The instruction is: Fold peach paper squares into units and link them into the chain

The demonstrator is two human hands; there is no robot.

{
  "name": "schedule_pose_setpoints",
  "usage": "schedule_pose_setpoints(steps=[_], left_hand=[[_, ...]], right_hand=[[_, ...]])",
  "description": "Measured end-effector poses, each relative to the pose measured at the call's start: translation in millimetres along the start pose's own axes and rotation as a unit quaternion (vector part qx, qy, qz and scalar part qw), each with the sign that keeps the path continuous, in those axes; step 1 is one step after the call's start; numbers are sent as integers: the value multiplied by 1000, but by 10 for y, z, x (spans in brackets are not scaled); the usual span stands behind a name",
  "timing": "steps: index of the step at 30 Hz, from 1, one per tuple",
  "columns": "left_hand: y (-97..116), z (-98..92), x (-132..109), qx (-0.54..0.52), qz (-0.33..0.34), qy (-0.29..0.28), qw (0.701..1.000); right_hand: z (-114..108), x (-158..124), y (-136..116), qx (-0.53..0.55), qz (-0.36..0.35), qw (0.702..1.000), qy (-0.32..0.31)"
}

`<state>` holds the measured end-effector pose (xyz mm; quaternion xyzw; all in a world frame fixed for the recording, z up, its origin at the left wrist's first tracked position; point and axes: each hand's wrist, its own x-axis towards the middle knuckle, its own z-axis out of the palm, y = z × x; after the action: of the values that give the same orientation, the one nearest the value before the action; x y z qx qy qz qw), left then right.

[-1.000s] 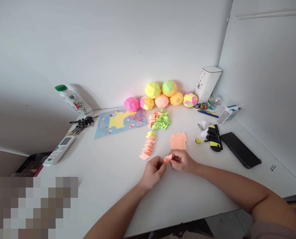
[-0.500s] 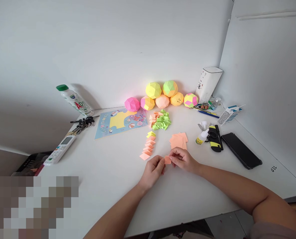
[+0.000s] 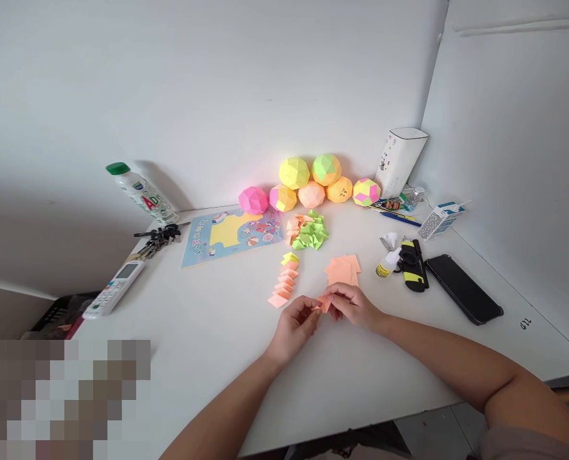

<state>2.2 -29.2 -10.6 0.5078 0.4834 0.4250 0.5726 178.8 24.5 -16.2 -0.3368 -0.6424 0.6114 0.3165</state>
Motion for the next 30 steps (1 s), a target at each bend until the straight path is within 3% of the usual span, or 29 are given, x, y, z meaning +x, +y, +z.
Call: schedule_pose_setpoints(steps=[12, 18, 30], left_hand=[[101, -24, 47, -111, -49, 52, 991], [72, -31, 56, -117, -44, 42, 991], [102, 20, 24, -45, -36, 51, 997]], right_hand=[[17, -18, -17, -25, -10, 999, -20], [19, 0, -35, -35, -70, 997, -27], [49, -20, -108, -71, -46, 996, 7]])
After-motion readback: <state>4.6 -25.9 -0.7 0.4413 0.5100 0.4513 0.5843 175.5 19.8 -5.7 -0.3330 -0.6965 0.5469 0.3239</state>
